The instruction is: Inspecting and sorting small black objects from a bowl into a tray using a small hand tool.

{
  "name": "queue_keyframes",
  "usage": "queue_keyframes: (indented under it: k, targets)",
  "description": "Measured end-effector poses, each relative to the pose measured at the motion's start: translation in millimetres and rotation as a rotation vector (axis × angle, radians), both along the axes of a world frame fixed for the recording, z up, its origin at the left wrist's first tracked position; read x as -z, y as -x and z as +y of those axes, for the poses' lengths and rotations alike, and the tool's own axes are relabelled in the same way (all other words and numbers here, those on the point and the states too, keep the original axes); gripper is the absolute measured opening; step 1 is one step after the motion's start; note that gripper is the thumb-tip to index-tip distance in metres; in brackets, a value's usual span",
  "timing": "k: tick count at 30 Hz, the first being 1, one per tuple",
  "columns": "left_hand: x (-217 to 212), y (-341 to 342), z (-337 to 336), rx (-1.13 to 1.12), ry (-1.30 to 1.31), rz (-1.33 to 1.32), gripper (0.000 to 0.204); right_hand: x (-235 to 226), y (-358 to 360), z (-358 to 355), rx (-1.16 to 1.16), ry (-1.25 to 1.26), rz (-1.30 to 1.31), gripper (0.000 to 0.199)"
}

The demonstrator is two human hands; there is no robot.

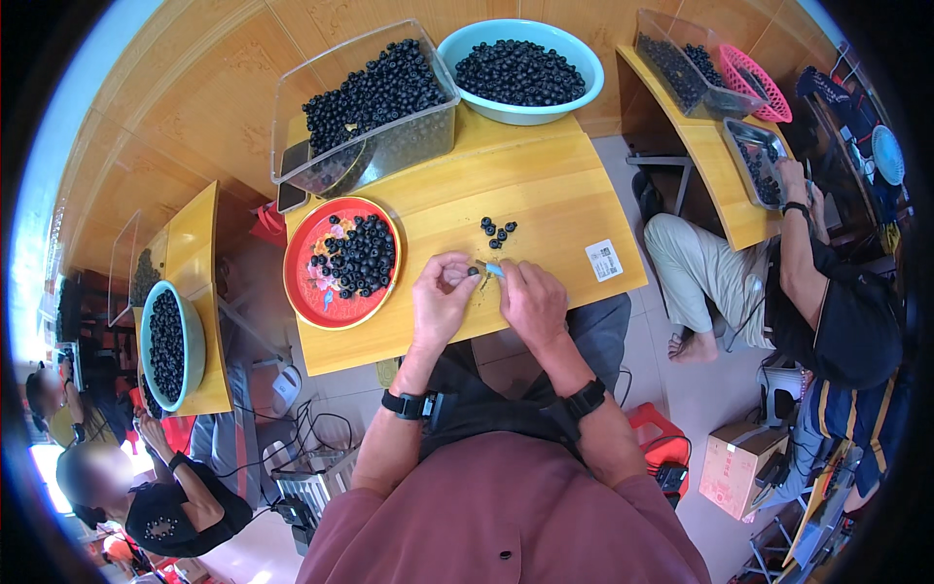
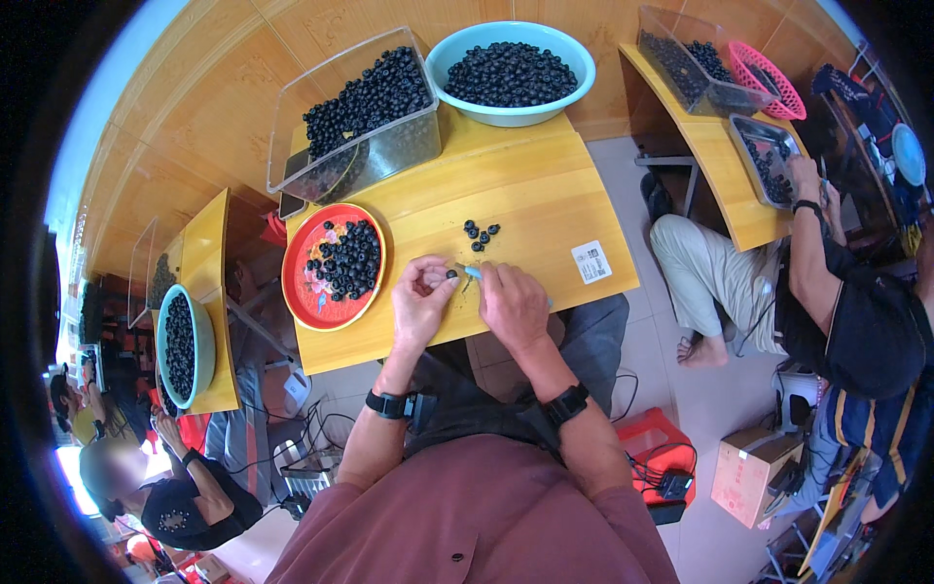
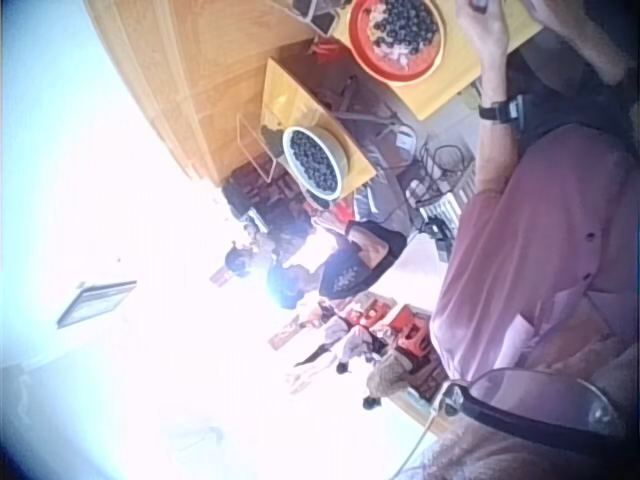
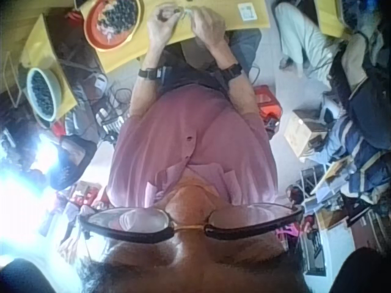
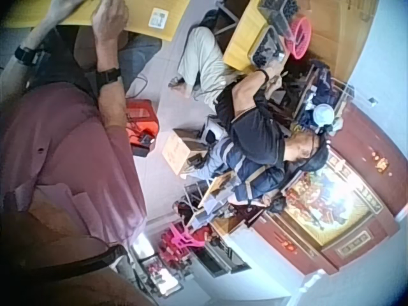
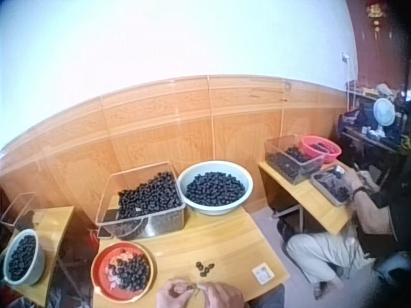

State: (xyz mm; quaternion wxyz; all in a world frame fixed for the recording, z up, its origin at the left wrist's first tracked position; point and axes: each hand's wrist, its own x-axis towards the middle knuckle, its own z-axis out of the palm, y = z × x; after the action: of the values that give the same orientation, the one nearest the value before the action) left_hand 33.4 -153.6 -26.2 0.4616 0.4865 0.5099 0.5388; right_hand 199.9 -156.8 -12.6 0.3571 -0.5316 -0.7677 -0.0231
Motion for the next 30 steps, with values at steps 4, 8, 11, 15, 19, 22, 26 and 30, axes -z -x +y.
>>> queue_keyframes:
  k: [4, 8, 11, 15, 19, 22, 26, 30]
  targets:
    - [1.5, 1.5, 1.0, -0.008, -0.007, -0.014, 0.031, -1.2, 0.7, 0.1, 0.03, 0.02, -0.013, 0.01]
    - [-0.4, 1.5, 1.4, -0.026, -0.104, 0.086, 0.021, -1.4, 0.6, -0.5, 0.018, -0.017, -0.007, 0.011]
    - [-5.0, 0.6, -0.2, -0.015, -0.11, 0.127, 0.018, -1.1, 0.2, -2.9, 0.025, -0.033, -0.003, 0.013]
    - [-6.9, 1.3, -1.2, 0.004, -0.131, 0.224, 0.017, -1.0, -0.8, -4.6, 0.048, -0.026, -0.019, 0.014]
    - [-3.8, -1.1, 0.1, -0.031, -0.179, 0.161, 0.016, 0.5, -0.9, -3.3, 0.04, -0.037, -0.009, 0.015]
    - [-6.1, 3.5, -1.4, -0.023, -0.115, 0.369, 0.018, 0.6, -1.2, -3.1, 0.038, -0.03, -0.012, 0.014]
    - [2.3, 2.9, 0.8, -0.034, -0.036, 0.212, 0.021, -2.1, 0.3, -4.0, 0.048, -0.019, -0.021, 0.014]
    - [-0.3, -1.4, 1.7, -0.056, -0.153, 0.166, 0.02, -1.0, -0.6, -3.3, 0.056, -0.031, -0.013, 0.014]
